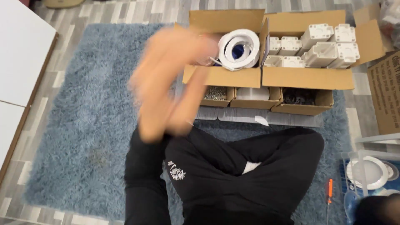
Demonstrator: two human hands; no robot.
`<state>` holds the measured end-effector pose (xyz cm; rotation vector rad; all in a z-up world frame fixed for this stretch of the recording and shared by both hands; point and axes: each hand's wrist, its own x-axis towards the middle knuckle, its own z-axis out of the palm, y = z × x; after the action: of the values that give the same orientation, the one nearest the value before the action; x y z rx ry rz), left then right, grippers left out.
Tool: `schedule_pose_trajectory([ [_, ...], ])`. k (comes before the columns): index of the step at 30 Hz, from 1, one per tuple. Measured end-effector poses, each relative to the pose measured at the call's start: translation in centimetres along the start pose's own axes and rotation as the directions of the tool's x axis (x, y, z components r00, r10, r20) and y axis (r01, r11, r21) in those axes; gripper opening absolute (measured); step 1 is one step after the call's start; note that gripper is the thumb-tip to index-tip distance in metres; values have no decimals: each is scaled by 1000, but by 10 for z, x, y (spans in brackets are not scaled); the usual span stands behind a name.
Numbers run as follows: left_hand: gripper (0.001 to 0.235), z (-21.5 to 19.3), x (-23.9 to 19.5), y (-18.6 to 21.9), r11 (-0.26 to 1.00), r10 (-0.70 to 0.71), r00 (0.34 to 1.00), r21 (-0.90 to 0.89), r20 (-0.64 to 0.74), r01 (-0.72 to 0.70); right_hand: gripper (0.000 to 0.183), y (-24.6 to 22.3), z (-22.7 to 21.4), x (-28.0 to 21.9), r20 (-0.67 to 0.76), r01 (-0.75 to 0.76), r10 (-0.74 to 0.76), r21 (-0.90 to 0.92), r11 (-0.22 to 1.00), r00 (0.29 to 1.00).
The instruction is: Assembling recessed light fixtures by fitting white diffusers into metal housings while sitting on the floor.
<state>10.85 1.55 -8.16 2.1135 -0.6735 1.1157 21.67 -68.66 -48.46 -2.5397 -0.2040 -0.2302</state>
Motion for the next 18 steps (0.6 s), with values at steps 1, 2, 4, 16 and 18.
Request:
schedule_pose_trajectory([
  [1,35,26,-3,-23,1000,-11,1000,-5,-1,11,105,-72,2,-65,7,-6,6,-9,1000,1000],
  [2,35,47,-10,-52,1000,-21,1000,-4,-2,21,105,-160,52,-55,16,-5,5,-13,1000,1000],
  [4,39,91,-18,-112,979,-123,977,181,174,91,39,-349,21,9,-440,539,-408,228,811,800],
  [16,38,237,-87,-229,961,-259,896,194,362,199,23,-369,107,-5,-14,249,-280,500,829,960],
  [18,35,229,-83,-224,977,-212,931,76,296,199,22,-374,95,14,-46,316,-333,458,831,942],
])
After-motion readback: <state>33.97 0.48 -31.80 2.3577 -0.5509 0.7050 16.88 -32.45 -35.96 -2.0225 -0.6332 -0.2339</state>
